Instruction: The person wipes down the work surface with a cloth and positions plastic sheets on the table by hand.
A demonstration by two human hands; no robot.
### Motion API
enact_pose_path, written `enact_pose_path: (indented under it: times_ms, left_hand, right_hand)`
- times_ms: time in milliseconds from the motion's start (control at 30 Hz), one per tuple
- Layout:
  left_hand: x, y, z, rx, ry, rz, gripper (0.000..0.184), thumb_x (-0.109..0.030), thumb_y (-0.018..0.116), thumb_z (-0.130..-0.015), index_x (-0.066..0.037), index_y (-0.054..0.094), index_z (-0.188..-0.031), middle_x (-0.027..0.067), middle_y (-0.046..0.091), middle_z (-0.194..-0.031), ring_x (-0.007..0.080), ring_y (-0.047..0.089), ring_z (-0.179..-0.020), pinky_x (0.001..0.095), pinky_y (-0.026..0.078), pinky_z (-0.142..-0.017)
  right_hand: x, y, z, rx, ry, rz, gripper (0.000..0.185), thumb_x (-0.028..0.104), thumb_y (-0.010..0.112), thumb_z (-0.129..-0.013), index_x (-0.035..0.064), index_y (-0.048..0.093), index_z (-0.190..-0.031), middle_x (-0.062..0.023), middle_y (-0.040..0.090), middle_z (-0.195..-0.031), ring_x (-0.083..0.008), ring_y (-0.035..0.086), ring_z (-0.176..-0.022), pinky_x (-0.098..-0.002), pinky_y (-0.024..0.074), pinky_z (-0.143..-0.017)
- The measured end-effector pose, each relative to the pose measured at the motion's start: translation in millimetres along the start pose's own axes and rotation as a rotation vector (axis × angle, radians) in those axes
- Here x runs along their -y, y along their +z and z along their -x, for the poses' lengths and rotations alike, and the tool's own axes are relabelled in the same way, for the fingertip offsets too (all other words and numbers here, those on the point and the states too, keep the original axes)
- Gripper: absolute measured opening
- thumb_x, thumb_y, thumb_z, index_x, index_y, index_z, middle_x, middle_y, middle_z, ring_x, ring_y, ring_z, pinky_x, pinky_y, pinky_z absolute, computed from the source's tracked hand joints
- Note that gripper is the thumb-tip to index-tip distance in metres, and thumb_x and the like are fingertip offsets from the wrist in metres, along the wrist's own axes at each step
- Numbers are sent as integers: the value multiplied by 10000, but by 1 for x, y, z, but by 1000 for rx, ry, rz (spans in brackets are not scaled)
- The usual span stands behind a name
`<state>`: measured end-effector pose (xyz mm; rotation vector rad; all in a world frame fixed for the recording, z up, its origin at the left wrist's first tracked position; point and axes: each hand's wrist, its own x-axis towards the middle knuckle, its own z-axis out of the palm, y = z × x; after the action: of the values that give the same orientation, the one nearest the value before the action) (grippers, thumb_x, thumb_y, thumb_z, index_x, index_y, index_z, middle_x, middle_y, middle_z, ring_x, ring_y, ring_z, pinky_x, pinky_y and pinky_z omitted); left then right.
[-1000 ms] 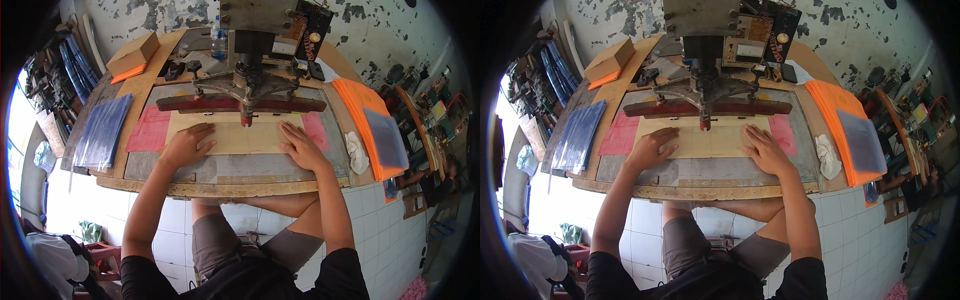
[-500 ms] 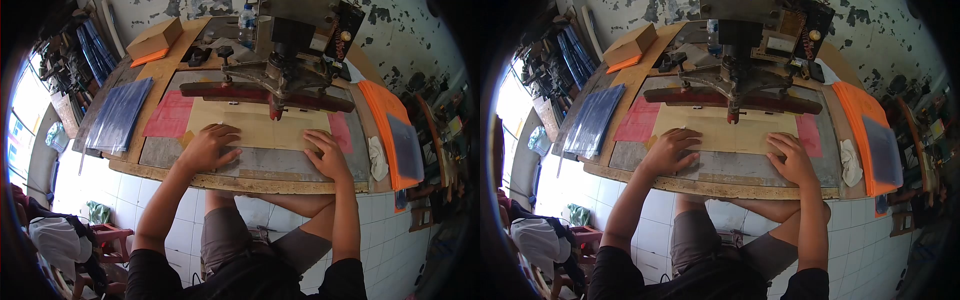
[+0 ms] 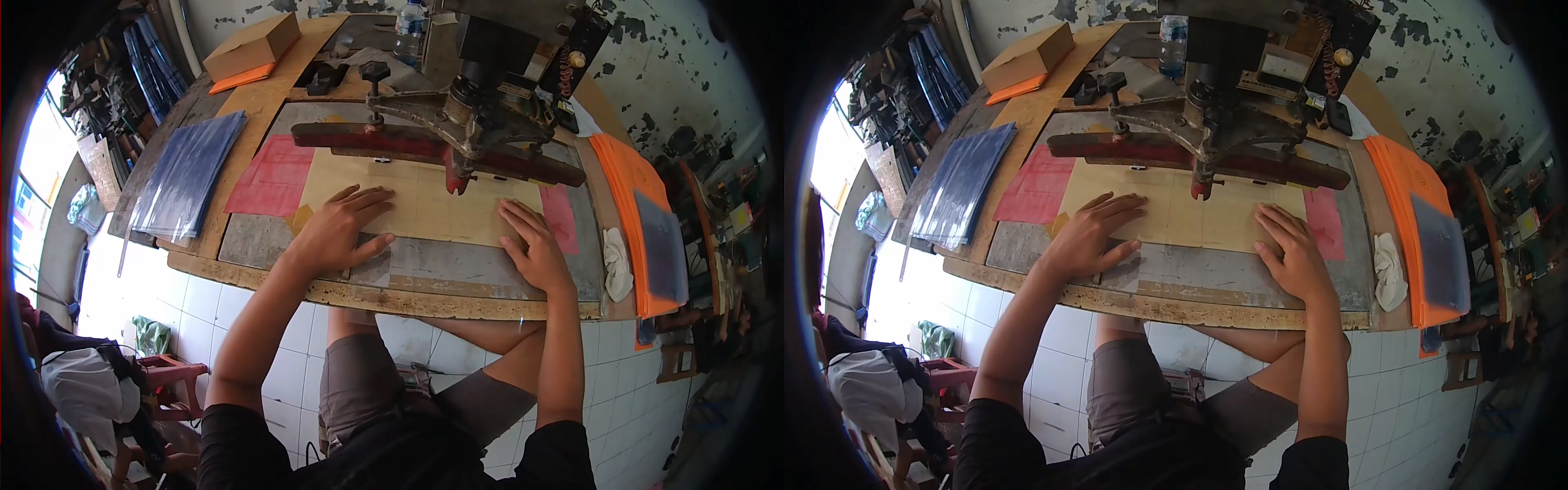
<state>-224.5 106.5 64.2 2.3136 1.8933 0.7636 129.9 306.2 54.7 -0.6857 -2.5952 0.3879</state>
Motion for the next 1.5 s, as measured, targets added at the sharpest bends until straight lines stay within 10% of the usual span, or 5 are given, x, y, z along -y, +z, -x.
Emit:
enact_pose_path:
  times_ms: [1500]
  left_hand:
    - [-2,-4,-5,-35,-12,35,494,-287,740,-945,-1,721,-1347,201,644,-1536,444,585,-1428,529,454,-1215]
  right_hand:
    - [-2,2,2,-19,36,-14,551,278,767,-1013,31,657,-1494,-135,619,-1580,-342,537,-1501,-486,420,-1257]
